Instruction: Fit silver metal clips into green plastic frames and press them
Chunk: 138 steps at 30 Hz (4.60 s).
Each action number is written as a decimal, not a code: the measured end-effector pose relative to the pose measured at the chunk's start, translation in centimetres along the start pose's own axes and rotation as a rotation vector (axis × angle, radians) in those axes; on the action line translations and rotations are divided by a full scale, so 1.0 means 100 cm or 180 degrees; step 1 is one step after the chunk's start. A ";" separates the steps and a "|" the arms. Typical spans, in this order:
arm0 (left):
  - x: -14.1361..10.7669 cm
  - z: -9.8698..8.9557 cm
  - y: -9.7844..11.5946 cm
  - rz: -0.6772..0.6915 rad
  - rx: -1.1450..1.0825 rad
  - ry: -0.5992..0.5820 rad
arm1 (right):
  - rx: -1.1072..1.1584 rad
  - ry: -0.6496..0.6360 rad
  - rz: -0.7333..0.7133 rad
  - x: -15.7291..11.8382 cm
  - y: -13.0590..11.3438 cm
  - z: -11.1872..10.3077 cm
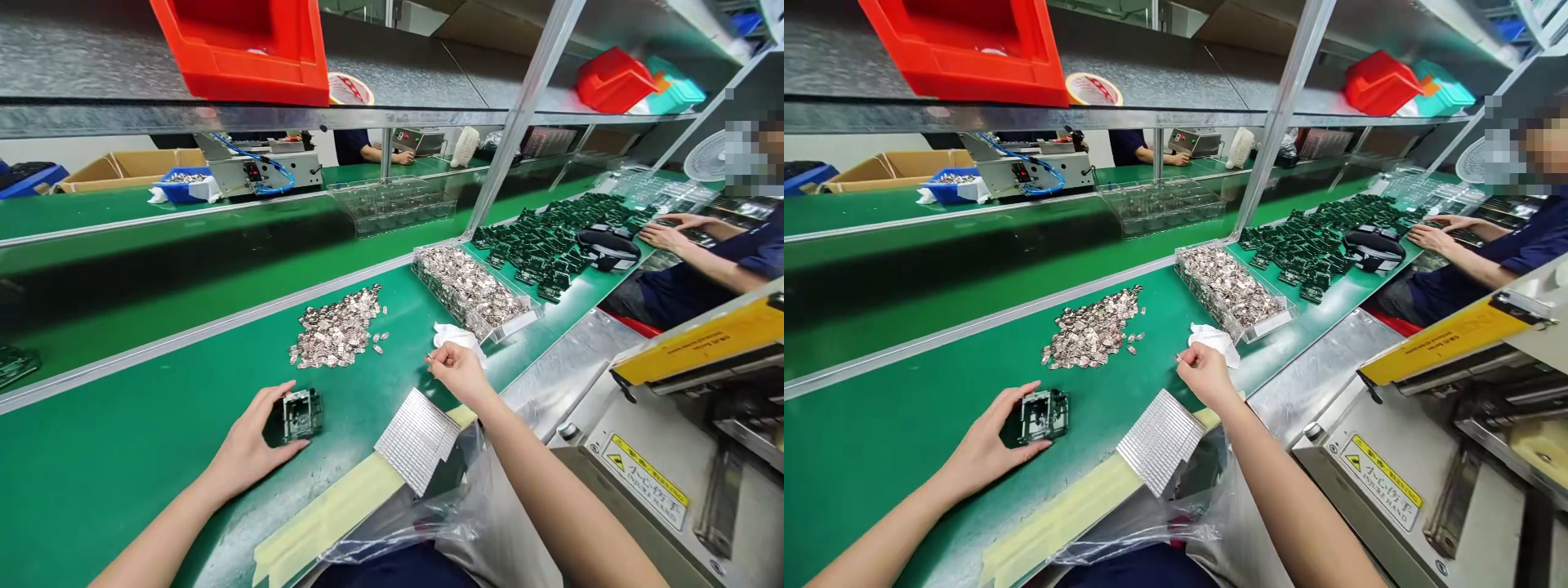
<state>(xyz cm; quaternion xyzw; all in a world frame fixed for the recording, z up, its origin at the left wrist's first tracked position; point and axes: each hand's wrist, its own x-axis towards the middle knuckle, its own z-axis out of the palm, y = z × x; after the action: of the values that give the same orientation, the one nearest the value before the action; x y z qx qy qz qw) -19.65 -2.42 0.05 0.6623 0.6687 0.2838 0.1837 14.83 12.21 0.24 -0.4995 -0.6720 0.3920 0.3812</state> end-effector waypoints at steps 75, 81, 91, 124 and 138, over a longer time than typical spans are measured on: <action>0.030 0.120 0.148 0.0580 -0.3317 -0.1635 | 0.0228 0.1256 0.0226 -0.130 -0.056 0.004; 0.030 0.121 0.148 0.0593 -0.3284 -0.1582 | 0.0174 0.1296 0.0192 -0.130 -0.056 0.005; 0.029 0.124 0.149 0.0589 -0.3181 -0.1431 | -0.0264 0.1507 0.0039 -0.131 -0.047 0.013; 0.007 0.116 0.163 0.0270 -0.3259 -0.1224 | 0.1753 0.1279 0.0472 -0.144 -0.062 0.013; 0.011 0.114 0.163 0.0280 -0.3140 -0.1694 | 0.1714 0.1457 0.0757 -0.163 -0.044 0.014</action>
<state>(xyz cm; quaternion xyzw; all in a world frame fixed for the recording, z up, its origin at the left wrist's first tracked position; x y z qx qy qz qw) 0.14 -0.46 1.58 0.5740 0.3591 0.3934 0.6220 15.37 -4.67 1.75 -0.5306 -0.3794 0.4743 0.5912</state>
